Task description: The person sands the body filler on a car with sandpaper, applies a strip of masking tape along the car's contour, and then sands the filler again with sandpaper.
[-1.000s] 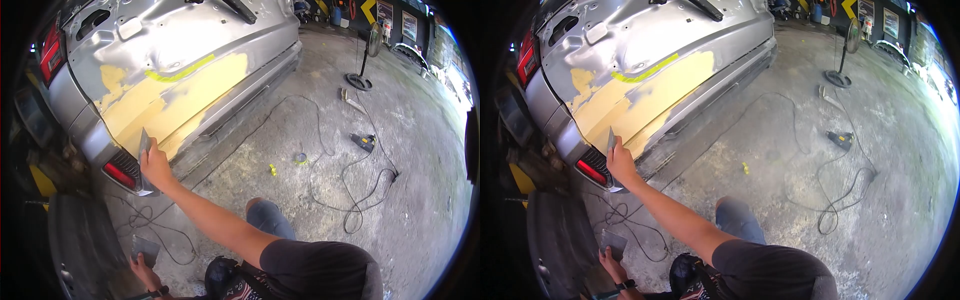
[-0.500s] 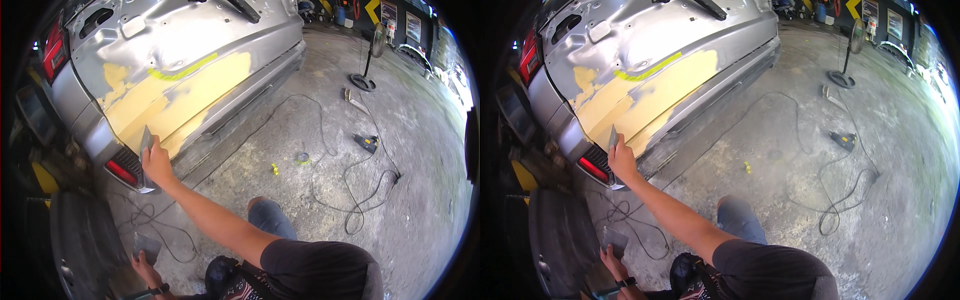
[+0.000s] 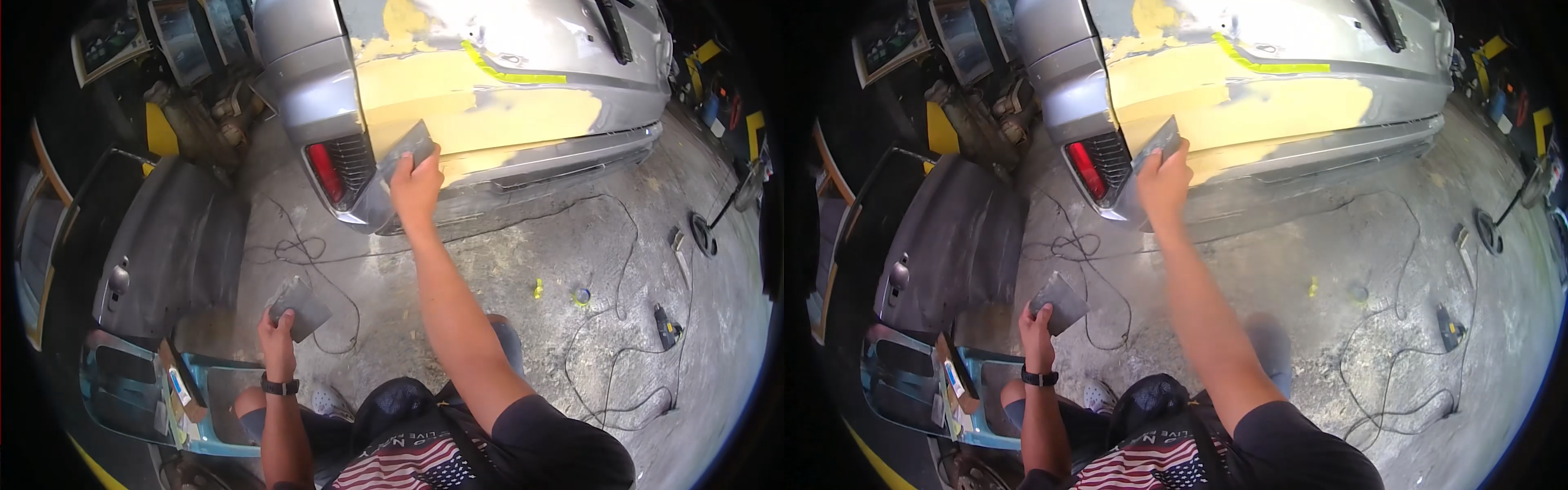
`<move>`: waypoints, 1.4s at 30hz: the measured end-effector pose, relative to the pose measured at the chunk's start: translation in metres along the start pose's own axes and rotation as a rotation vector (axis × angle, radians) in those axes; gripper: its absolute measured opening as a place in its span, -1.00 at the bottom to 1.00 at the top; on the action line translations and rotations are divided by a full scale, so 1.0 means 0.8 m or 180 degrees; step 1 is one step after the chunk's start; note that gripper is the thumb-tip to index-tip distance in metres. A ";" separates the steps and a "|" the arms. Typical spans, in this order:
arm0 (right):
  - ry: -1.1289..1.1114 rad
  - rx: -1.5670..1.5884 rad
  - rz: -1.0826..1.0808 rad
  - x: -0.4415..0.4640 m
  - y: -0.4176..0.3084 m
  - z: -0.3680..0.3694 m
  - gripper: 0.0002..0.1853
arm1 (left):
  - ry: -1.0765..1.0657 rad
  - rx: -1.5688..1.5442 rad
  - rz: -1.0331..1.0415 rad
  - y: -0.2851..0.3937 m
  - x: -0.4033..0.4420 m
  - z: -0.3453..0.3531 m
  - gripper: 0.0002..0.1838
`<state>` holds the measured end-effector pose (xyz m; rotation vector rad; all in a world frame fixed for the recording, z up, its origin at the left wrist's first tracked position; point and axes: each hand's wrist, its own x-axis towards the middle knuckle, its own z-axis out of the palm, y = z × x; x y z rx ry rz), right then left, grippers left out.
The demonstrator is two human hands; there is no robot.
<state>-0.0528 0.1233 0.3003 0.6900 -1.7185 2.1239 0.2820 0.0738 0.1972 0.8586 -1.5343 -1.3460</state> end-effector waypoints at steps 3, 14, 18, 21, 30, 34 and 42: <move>-0.0051 0.0069 0.0100 -0.001 -0.003 -0.002 -0.63 | 0.0002 0.0109 -0.0013 0.010 -0.004 0.003 -0.78; -0.0098 0.0060 0.0120 -0.002 -0.002 0.000 -0.57 | 0.0033 -0.0092 0.0038 0.008 -0.003 -0.001 -0.82; -0.0087 -0.0112 0.0136 -0.008 -0.003 0.003 -0.58 | 0.0030 -0.0090 0.0013 0.006 -0.003 -0.003 -0.83; -0.0205 -0.0151 0.0356 -0.016 -0.009 0.005 -0.59 | -0.0029 -0.0090 0.0013 0.010 -0.005 -0.005 -0.82; -0.0089 0.0093 0.0206 -0.030 0.001 0.017 -0.60 | -0.0047 -0.0093 -0.0007 0.012 -0.007 -0.004 -0.81; -0.0104 -0.0056 0.0245 -0.041 0.004 0.024 -0.58 | -0.0087 -0.0061 -0.0002 0.014 -0.007 -0.004 -0.79; -0.0395 -0.0046 0.0529 -0.067 0.014 0.039 -0.49 | -0.0086 -0.0072 0.0031 0.013 -0.007 -0.002 -0.73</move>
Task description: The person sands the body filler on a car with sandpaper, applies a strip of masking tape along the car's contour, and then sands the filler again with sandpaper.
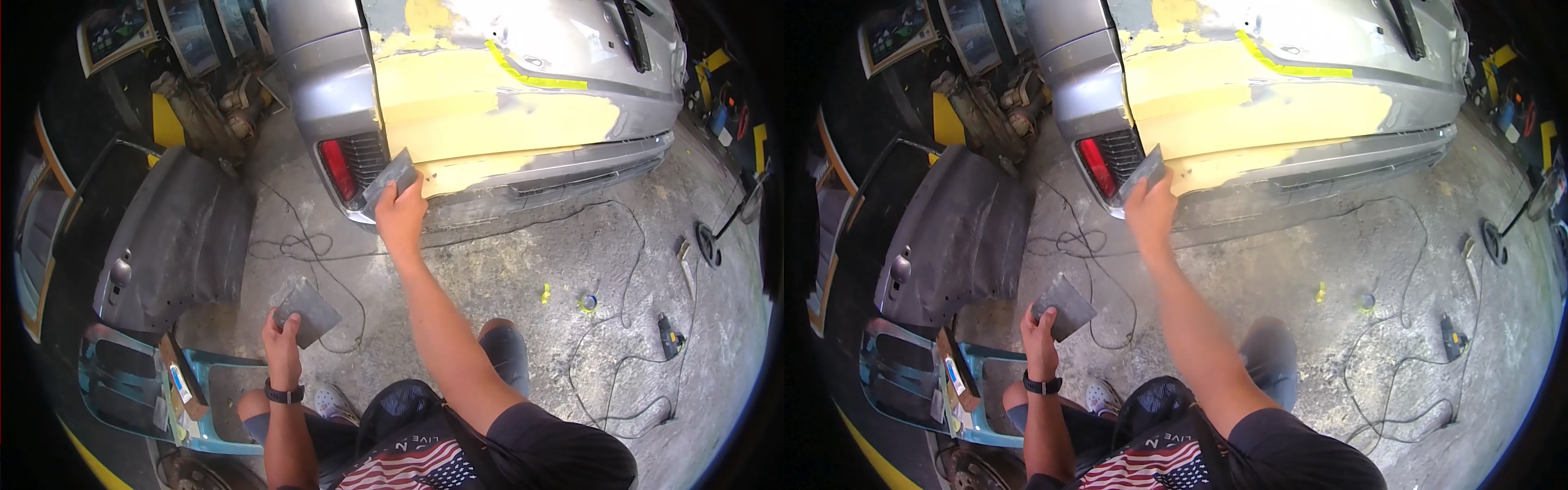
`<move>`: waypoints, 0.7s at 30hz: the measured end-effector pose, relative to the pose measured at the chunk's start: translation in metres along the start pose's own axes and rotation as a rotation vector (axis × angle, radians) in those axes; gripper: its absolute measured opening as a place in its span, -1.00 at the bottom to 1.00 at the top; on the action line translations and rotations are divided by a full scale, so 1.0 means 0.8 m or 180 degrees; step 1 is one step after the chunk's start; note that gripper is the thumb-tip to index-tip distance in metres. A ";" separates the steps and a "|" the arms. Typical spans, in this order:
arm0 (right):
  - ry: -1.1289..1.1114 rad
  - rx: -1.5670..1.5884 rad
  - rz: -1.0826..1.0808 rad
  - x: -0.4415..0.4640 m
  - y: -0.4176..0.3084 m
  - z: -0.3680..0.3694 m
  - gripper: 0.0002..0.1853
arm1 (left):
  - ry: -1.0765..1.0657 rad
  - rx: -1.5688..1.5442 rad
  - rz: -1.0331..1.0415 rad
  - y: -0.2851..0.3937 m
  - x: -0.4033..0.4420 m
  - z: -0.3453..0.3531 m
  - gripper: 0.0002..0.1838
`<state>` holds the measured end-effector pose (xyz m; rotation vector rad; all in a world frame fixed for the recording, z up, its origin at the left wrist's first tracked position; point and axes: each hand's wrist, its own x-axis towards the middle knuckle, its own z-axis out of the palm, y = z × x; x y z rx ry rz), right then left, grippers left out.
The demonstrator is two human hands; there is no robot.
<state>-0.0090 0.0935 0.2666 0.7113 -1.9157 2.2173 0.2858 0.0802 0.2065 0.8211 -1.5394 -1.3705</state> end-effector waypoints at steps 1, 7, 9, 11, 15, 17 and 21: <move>0.0006 0.0003 0.0002 -0.006 0.008 0.004 -0.49 | -0.0010 -0.0019 -0.0011 -0.001 0.000 -0.001 -0.72; -0.1255 0.0175 -0.0121 -0.068 0.105 -0.013 -0.66 | 0.0087 0.0069 0.0095 0.009 0.003 0.004 -0.70; -0.2202 0.0791 0.1002 -0.102 0.133 -0.052 -0.65 | 0.0115 0.0093 0.0169 0.004 0.003 0.004 -0.72; -0.2576 0.1618 0.2303 -0.142 0.158 -0.092 -0.59 | -0.0105 0.0314 -0.0332 -0.019 0.003 -0.005 -0.85; -0.2798 0.3081 0.3164 -0.205 0.185 -0.153 -0.53 | -0.0541 0.0906 -0.0546 -0.062 -0.008 0.023 -0.75; -0.2906 0.3588 0.3648 -0.234 0.201 -0.162 -0.53 | -0.0909 0.1440 -0.0476 -0.073 -0.021 0.047 -0.60; -0.2787 0.3701 0.3797 -0.260 0.228 -0.171 -0.56 | -0.1373 0.1440 -0.0667 -0.097 -0.040 0.076 -0.65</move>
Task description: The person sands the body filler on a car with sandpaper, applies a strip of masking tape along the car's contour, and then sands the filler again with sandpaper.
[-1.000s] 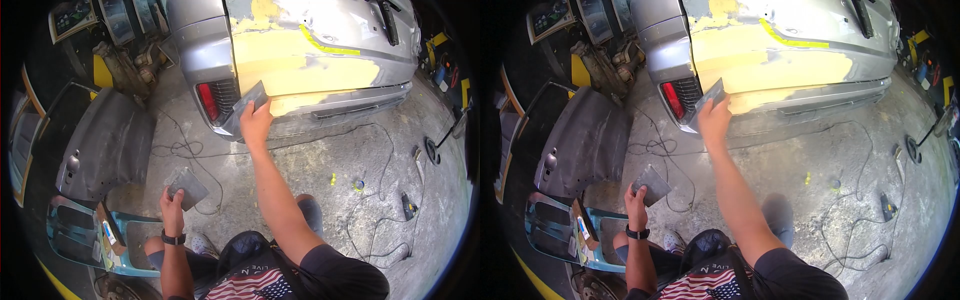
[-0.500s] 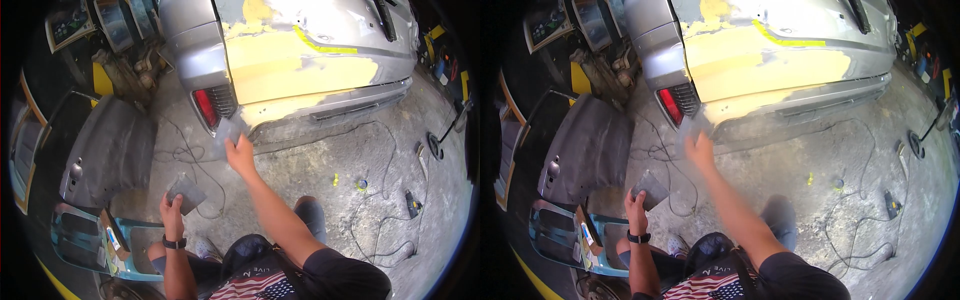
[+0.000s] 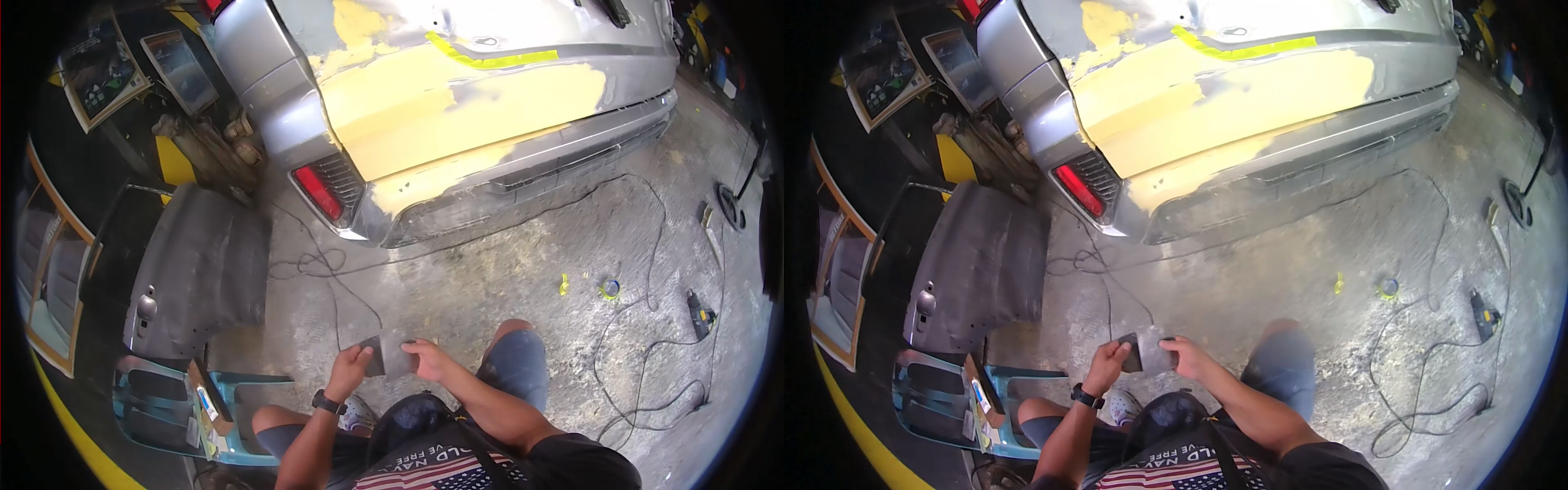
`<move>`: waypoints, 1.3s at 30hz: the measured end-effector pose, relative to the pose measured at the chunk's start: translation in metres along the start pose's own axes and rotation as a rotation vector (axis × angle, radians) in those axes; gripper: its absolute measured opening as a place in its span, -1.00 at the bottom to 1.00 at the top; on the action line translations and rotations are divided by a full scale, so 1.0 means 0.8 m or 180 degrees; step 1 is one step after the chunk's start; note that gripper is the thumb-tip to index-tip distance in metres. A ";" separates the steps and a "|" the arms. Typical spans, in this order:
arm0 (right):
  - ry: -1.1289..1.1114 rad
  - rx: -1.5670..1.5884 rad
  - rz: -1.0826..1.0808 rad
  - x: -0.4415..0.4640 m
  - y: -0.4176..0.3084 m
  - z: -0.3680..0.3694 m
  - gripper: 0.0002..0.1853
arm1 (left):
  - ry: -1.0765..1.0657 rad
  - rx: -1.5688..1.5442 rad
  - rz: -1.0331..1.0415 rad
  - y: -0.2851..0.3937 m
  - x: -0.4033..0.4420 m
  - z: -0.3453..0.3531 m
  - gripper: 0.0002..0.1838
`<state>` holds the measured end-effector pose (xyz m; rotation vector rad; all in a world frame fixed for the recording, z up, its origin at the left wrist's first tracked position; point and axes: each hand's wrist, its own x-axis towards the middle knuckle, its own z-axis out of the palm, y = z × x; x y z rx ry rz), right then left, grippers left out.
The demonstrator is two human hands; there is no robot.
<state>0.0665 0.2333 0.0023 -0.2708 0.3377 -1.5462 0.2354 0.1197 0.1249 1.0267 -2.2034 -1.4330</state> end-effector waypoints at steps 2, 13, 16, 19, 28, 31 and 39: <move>0.0460 0.0232 -0.0156 -0.008 -0.002 -0.011 -0.58 | -0.0294 0.0282 -0.0626 0.029 -0.002 0.002 -0.67; 0.1365 -0.0484 -0.0912 0.028 0.032 -0.167 -0.60 | 0.1239 -0.0381 0.4960 0.354 -0.167 -0.002 -0.67; 0.1761 0.0681 -0.0319 0.009 -0.002 -0.099 -0.64 | 0.1209 -0.0790 0.5607 0.381 -0.182 0.036 -0.51; 0.1749 0.0558 -0.0388 0.010 -0.007 -0.096 -0.65 | 0.1126 -0.1074 0.5616 0.393 -0.185 0.057 -0.60; 0.1827 0.0710 -0.0480 0.003 -0.016 -0.072 -0.67 | 0.0430 -0.0807 0.4743 0.385 -0.198 0.078 -0.83; 0.1619 0.0768 -0.0558 0.003 -0.011 -0.075 -0.66 | 0.1106 -0.2120 0.5207 0.395 -0.190 0.101 -0.87; 0.1884 0.0627 -0.0475 0.015 -0.005 -0.075 -0.62 | 0.0613 -0.1430 0.4858 0.354 -0.206 0.069 -0.83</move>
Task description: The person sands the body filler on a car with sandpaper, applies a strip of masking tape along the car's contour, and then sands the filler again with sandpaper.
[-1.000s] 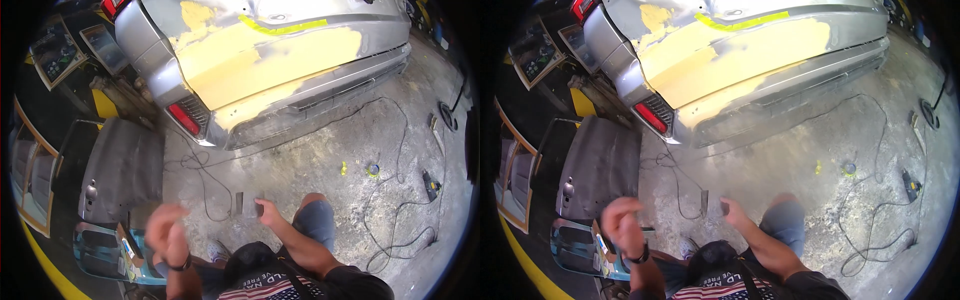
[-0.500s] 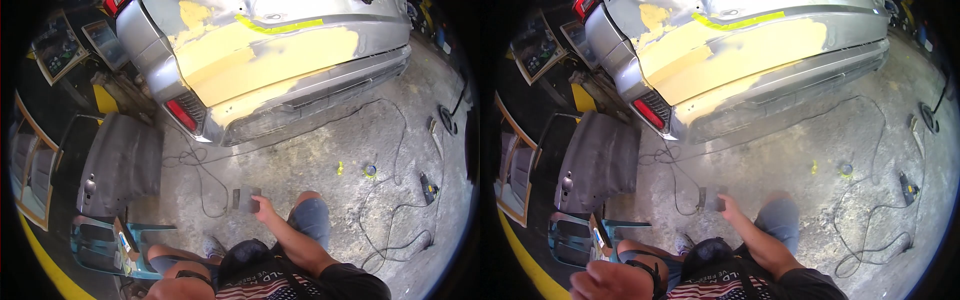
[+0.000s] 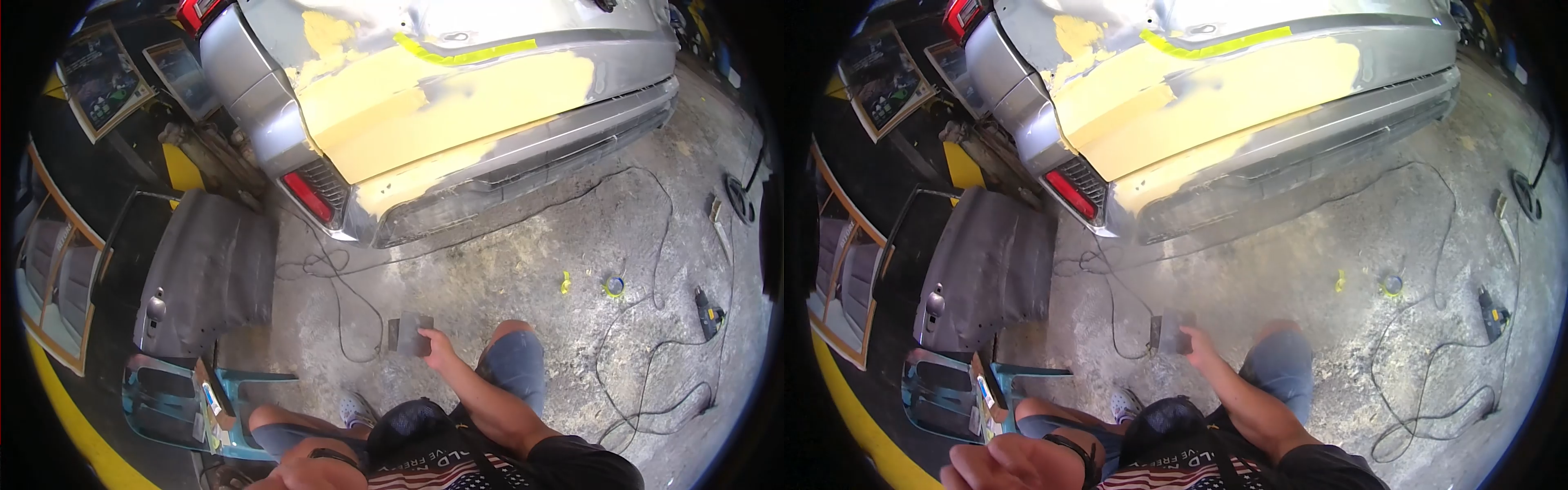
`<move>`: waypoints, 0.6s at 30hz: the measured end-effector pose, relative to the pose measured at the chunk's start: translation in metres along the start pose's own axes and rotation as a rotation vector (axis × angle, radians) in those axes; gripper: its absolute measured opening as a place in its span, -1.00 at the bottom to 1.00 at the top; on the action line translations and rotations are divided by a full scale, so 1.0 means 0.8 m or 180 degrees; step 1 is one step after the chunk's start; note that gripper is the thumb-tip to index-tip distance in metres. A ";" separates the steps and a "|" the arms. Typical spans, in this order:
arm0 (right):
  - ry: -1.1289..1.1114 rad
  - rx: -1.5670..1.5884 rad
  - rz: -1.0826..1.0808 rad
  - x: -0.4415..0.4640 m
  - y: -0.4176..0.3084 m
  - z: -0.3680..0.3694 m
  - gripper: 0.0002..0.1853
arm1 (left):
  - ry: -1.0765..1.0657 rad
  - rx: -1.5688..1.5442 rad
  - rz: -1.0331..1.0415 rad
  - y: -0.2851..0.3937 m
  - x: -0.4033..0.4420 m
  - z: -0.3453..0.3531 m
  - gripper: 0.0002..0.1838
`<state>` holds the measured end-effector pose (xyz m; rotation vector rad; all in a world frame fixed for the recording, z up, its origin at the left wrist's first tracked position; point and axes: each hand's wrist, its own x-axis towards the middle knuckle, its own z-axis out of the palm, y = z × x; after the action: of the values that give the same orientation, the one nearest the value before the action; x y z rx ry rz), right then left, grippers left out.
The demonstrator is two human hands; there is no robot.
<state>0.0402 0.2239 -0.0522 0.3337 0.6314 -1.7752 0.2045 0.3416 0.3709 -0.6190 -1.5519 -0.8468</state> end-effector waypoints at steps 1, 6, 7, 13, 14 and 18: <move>0.0003 -0.0018 0.0011 -0.001 0.001 0.000 -0.62 | 0.0015 0.0016 0.0000 -0.005 0.003 0.007 -0.83; 0.0005 -0.0035 0.0085 -0.007 0.000 0.005 -0.66 | -0.0165 -0.0336 -0.0072 -0.001 0.002 -0.009 -0.83; -0.0004 -0.0069 0.0105 -0.005 0.000 0.005 -0.66 | -0.0488 0.0101 -0.0109 0.003 -0.007 -0.027 -0.64; -0.0116 -0.0158 0.0251 0.012 0.004 -0.003 -0.64 | -0.0509 0.4061 -0.1627 0.018 -0.098 -0.158 -0.90; -0.0147 -0.0256 0.0188 0.001 0.001 0.005 -0.63 | -0.0488 0.4096 -0.1633 0.042 -0.137 -0.190 -0.90; -0.0171 -0.0371 0.0214 -0.015 0.001 0.026 -0.62 | 0.1330 0.5109 -0.3543 0.200 -0.358 -0.262 -0.79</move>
<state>0.0466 0.2212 -0.0290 0.2241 0.6746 -1.6700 0.5004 0.2905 0.1227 1.5668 -1.5543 -0.1752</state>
